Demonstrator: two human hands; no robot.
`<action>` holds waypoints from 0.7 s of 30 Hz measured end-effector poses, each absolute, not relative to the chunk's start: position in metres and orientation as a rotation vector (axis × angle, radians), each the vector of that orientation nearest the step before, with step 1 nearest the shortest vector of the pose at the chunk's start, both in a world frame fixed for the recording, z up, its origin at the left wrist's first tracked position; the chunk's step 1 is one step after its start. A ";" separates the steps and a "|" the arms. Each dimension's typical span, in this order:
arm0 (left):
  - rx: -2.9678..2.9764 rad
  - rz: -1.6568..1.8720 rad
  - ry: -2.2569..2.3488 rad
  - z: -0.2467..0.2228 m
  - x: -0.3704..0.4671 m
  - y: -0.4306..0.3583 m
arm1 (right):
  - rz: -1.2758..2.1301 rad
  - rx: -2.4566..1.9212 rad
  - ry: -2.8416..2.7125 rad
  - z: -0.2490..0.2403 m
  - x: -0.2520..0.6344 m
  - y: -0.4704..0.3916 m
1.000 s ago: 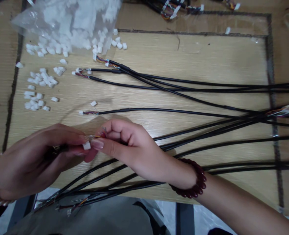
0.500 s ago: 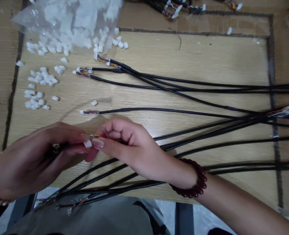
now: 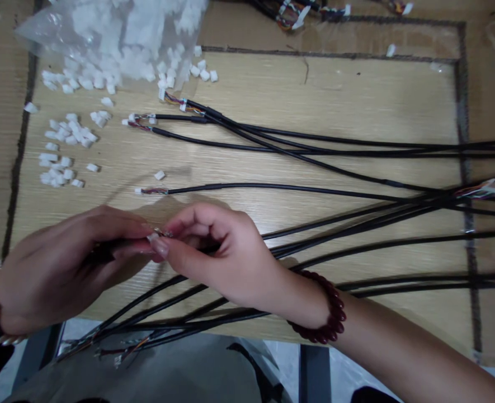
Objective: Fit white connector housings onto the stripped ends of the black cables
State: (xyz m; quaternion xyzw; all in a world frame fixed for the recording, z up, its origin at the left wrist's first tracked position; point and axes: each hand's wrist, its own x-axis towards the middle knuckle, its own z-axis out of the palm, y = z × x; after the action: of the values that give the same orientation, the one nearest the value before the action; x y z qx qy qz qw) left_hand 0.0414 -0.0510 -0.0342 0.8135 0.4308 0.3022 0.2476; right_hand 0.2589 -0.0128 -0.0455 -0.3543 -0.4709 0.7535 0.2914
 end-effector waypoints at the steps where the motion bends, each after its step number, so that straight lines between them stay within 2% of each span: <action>1: 2.228 0.838 1.176 -0.035 0.041 -0.052 | 1.987 -0.943 -1.264 -0.046 0.259 -0.014; 5: 2.278 0.832 1.187 -0.036 0.040 -0.053 | 1.839 -0.922 -1.369 -0.049 0.259 -0.015; 16: 2.334 0.766 1.234 -0.043 0.037 -0.055 | 1.120 -0.862 -1.979 -0.054 0.265 -0.017; 21: 2.263 0.763 1.184 -0.045 0.033 -0.055 | 1.059 -0.860 -2.051 -0.053 0.267 -0.017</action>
State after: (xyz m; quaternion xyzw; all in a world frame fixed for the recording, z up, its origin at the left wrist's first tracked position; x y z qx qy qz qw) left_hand 0.0333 -0.0548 -0.0452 0.8251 0.4318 0.2780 0.2356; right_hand 0.2667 -0.0173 -0.0527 -0.3292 -0.7851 0.4055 0.3329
